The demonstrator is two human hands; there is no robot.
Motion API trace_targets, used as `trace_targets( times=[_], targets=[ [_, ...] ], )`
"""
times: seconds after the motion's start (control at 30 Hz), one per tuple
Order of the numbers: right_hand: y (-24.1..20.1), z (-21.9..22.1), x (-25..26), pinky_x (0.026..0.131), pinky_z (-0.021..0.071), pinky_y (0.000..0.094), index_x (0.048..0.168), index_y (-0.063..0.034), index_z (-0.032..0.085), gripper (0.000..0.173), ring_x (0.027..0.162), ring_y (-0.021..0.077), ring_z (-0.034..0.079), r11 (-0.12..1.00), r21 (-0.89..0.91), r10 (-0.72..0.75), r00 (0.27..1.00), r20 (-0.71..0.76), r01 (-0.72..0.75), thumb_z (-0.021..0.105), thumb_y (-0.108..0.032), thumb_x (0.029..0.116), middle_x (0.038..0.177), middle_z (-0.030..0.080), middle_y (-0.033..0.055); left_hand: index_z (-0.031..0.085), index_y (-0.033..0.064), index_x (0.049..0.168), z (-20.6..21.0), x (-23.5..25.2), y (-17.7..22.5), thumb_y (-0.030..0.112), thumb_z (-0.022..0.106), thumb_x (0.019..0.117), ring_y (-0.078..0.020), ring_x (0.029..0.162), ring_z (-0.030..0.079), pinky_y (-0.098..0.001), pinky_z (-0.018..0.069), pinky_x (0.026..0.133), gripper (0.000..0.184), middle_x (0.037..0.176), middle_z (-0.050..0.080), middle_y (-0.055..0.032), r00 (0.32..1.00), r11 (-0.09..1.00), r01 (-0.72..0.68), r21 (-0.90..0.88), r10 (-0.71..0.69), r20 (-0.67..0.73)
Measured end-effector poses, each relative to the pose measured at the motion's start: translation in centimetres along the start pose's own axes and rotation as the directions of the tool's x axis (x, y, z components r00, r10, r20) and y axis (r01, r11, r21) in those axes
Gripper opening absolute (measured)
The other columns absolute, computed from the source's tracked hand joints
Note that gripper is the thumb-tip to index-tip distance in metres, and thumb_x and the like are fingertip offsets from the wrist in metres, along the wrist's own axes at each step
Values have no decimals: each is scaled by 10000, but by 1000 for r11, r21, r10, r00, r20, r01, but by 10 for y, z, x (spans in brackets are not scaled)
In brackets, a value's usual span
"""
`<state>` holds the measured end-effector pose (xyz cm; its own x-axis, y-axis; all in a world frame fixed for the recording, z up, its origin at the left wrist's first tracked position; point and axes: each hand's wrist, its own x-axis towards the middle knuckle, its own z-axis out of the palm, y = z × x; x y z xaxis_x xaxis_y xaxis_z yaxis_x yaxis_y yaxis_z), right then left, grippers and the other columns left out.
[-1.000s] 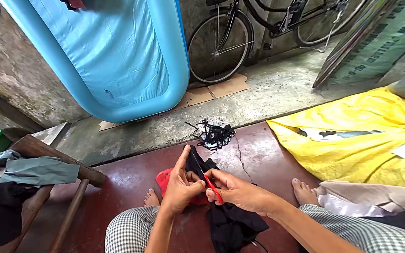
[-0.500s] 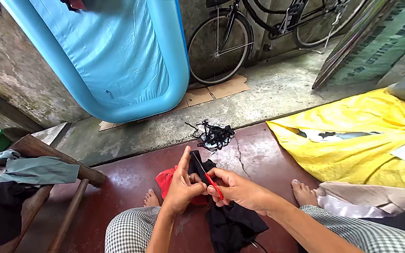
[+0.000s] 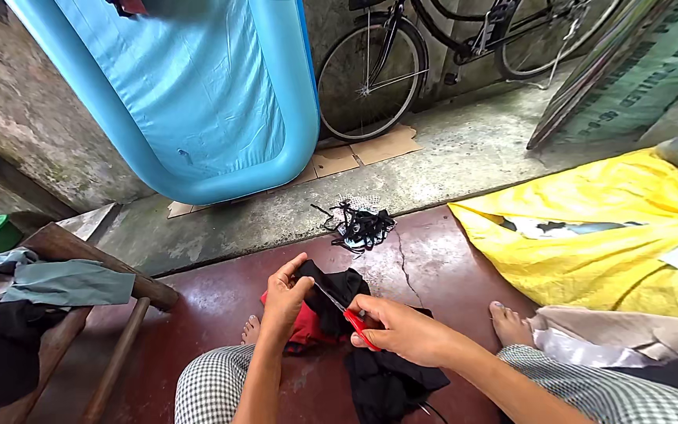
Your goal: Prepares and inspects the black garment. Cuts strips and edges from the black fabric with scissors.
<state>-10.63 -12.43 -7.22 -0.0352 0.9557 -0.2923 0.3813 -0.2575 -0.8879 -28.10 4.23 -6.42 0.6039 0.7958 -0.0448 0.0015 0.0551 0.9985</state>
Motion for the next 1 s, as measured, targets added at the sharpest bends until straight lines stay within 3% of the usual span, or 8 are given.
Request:
trace_targets(
  times=[0.13, 0.33, 0.6, 0.87, 1.0],
  targets=[
    [-3, -2, -3, 701, 563, 325, 1240, -177, 596, 350, 768, 122, 667, 1000, 2, -3, 1000, -18, 3, 708, -346, 955, 926, 689, 18, 551, 150, 1475, -1, -6, 11, -96, 677, 837, -291, 895, 711, -453, 621, 819, 696, 1324, 635, -152, 998, 998, 5, -55, -2, 60],
    [-6, -2, -5, 688, 567, 318, 1230, -175, 592, 333, 762, 122, 674, 1000, 8, 0, 1000, -19, 0, 698, -345, 964, 917, 694, 16, 464, 229, 1545, 2, -10, 13, -158, 732, 759, -269, 750, 703, -447, 635, 765, 916, 1248, 662, -161, 994, 999, -11, -53, 17, 105],
    [-3, -3, -2, 687, 530, 295, 1335, -169, 532, 486, 765, 110, 628, 964, 264, -64, 987, 146, 23, 707, -403, 947, 890, 641, 15, 447, 306, 1552, 3, -12, 15, -144, 733, 742, -268, 722, 696, -447, 636, 721, 970, 1280, 646, -146, 991, 999, -39, -32, 43, 126],
    [-5, -1, -1, 735, 591, 328, 1275, -158, 573, 361, 814, 145, 679, 906, 423, -106, 979, 172, 23, 697, -286, 961, 935, 669, 36, 445, 335, 1550, -3, -16, 22, -137, 740, 732, -286, 755, 701, -460, 639, 724, 989, 1335, 625, -111, 982, 995, -98, -10, 98, 164],
    [-5, 1, -1, 743, 568, 315, 1305, -169, 538, 418, 829, 130, 666, 905, 422, -148, 966, 211, 46, 696, -349, 962, 935, 659, 24, 431, 348, 1557, -4, -17, 24, -139, 747, 733, -286, 755, 703, -458, 640, 716, 1008, 1343, 619, -107, 978, 994, -108, 1, 106, 177]
  ],
)
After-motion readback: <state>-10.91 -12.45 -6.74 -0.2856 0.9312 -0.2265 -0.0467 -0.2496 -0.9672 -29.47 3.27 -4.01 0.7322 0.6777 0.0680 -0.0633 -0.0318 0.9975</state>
